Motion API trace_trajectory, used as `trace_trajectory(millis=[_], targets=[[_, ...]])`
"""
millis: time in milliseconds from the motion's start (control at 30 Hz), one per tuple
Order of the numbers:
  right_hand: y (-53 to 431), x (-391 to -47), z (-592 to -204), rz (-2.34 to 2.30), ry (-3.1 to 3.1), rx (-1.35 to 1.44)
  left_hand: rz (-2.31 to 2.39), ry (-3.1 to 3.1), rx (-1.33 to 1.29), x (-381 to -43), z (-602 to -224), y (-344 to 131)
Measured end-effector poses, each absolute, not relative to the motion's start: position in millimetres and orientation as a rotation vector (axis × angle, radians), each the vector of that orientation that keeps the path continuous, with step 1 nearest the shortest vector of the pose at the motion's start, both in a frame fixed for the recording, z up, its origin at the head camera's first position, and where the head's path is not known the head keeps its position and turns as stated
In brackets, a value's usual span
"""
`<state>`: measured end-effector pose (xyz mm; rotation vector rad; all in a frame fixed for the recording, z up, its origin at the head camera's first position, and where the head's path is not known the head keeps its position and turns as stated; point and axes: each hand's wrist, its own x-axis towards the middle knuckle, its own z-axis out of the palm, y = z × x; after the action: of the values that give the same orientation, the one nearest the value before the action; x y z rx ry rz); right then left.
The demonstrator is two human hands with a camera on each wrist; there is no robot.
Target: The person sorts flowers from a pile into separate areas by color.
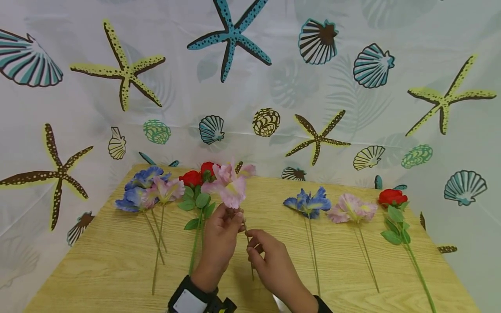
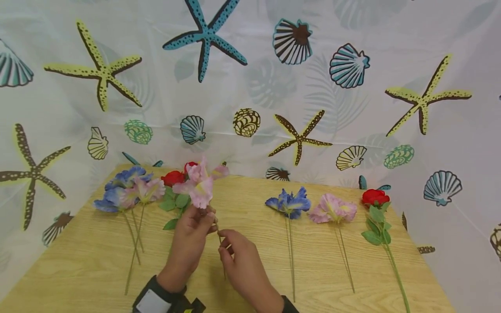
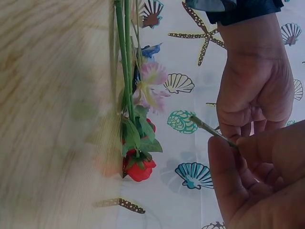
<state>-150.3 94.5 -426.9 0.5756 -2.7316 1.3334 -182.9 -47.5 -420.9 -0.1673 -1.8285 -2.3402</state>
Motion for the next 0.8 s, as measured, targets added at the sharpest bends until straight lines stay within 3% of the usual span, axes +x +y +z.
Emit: trace_trajectory(millis=[133, 400, 567, 800], targets=[[97.5, -152.6, -426.9, 1.343, -2.731, 0.551, -2.110, -2.068, -0.224, -184.7, -422.3, -54.4], [106.3, -158.0, -425.7, 1.333, -2.735, 0.458, -1.174, -2.656, -0.328, -189.6, -429.4, -70.0], [115.8, -163.6, -423.0, 1.334, -2.708, 0.377, -0.614, -2.709, -0.202, -193.2, -438.8, -82.9], [140.7, -173.6, -415.0, 1.250, -2.653, 0.211, -0.561, -2.893, -0.007, -199.3, -450.5, -121.1]])
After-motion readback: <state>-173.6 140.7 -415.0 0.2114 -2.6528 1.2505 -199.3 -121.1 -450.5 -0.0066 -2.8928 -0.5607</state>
